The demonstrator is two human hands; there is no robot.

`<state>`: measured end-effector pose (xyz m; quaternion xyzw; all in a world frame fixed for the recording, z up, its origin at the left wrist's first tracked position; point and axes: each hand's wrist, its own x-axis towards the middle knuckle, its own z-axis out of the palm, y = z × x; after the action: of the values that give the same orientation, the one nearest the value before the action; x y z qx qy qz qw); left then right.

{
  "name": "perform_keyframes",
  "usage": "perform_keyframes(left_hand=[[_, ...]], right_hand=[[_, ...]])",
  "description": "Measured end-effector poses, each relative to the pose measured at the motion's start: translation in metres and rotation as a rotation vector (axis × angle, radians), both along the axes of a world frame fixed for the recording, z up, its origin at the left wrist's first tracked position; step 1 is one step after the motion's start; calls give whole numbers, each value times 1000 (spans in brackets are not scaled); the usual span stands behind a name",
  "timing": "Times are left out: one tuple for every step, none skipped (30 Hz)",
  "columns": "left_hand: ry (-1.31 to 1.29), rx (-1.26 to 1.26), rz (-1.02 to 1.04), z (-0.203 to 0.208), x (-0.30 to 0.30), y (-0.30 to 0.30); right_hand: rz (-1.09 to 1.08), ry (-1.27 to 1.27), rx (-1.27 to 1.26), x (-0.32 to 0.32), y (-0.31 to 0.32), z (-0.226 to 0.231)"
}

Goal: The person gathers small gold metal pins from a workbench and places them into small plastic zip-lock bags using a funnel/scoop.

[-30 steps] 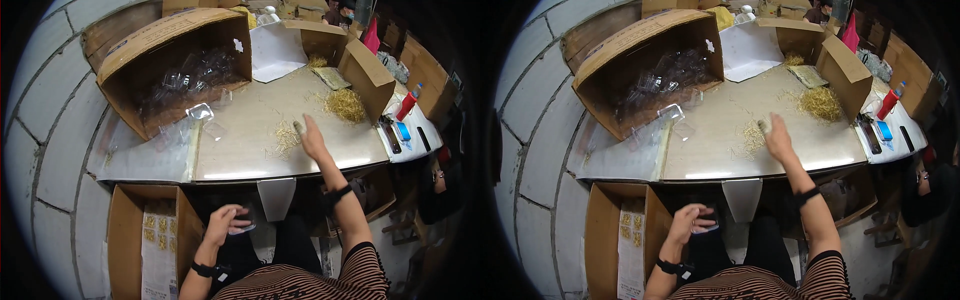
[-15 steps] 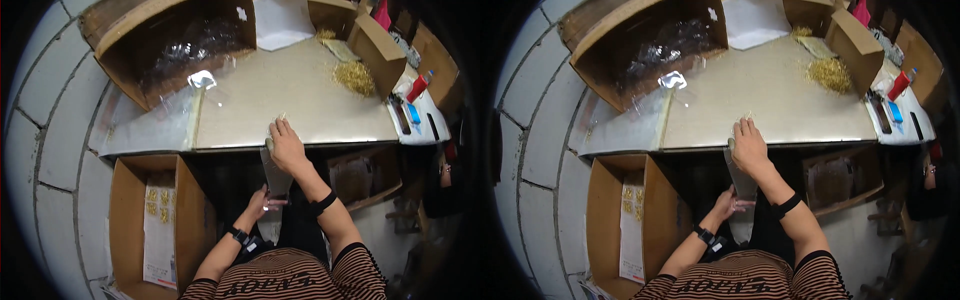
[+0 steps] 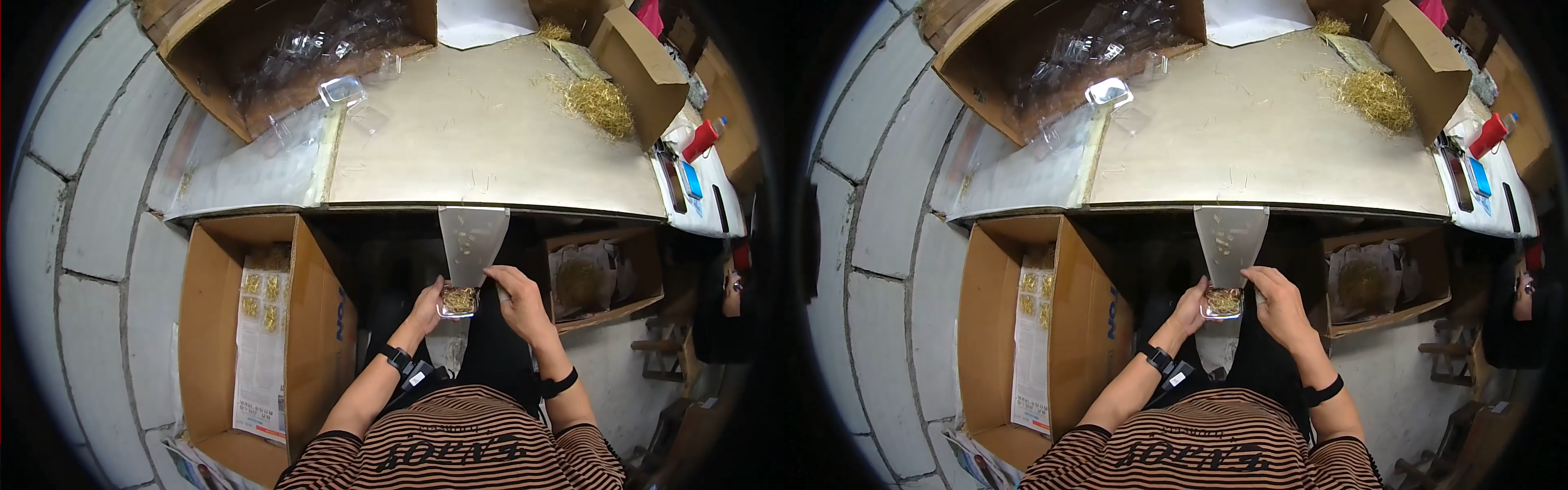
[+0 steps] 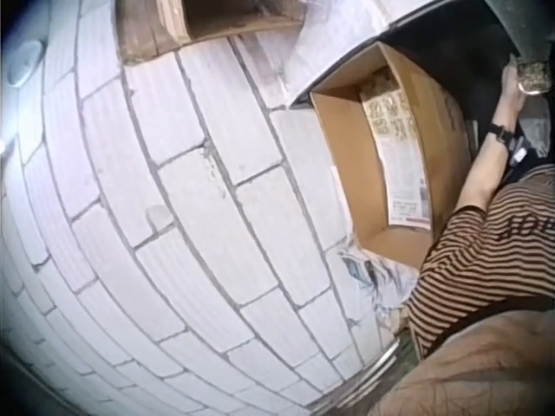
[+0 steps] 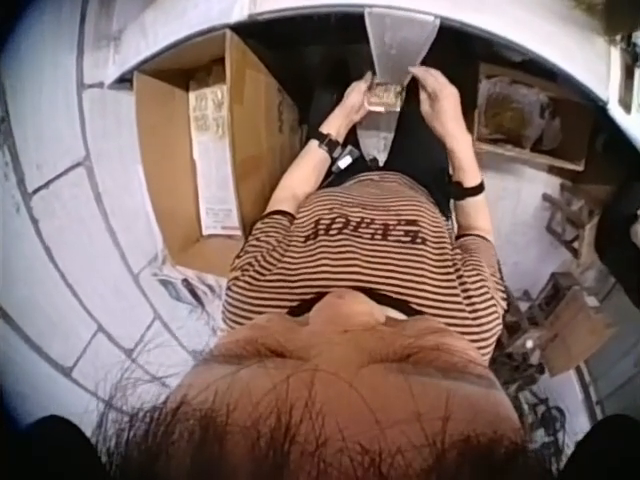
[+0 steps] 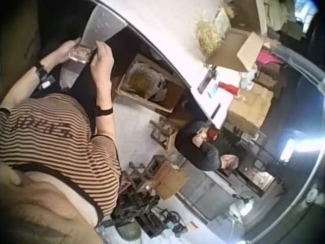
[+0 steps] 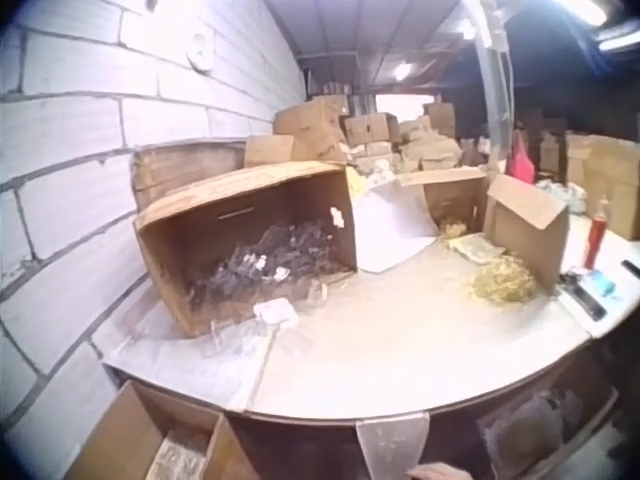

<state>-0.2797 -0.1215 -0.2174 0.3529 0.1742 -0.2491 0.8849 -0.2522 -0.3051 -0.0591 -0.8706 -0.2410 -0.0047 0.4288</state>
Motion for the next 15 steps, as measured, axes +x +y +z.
perform_keyframes(left_hand=[[4, 1, 0, -2, -1, 0], [-4, -19, 3, -5, -2, 1], [-8, -39, 3, -4, -3, 1], [-3, -40, -1, -4, -3, 2], [-19, -43, -7, -3, -2, 3], [-36, -47, -11, -3, -2, 4], [-37, -49, -13, -3, -2, 5], [-56, -70, -30, -2, 0, 6], [-79, -93, -48, -2, 4, 6], [-90, -96, -54, -2, 4, 4], [-32, -54, -27, -1, 0, 1], [17, -10, -2, -3, -1, -2], [8, -43, -21, -3, -3, -1], [33, -39, 41, 9, -3, -8], [65, -67, 98, 1, -7, -2]], right_hand=[[0, 4, 1, -2, 1, -4], [-6, 37, 47, -4, 2, -7], [-16, 72, 92, -7, 3, -11], [-21, 77, 92, -9, 5, -17], [-17, 79, 106, -10, 9, -23], [-11, 80, 119, -12, 12, -28], [-1, 33, 68, -13, 17, -30], [15, 33, 7, -16, 23, -36], [28, 29, -56, -18, 27, -44], [119, 52, -131, -18, 29, -47], [159, 45, -134, -22, 31, -45], [194, 83, -186, -22, 31, -43], [213, 116, -240, -13, 28, -40], [208, 128, -257, -3, 27, -22], [226, 81, -281, 11, 28, -6]])
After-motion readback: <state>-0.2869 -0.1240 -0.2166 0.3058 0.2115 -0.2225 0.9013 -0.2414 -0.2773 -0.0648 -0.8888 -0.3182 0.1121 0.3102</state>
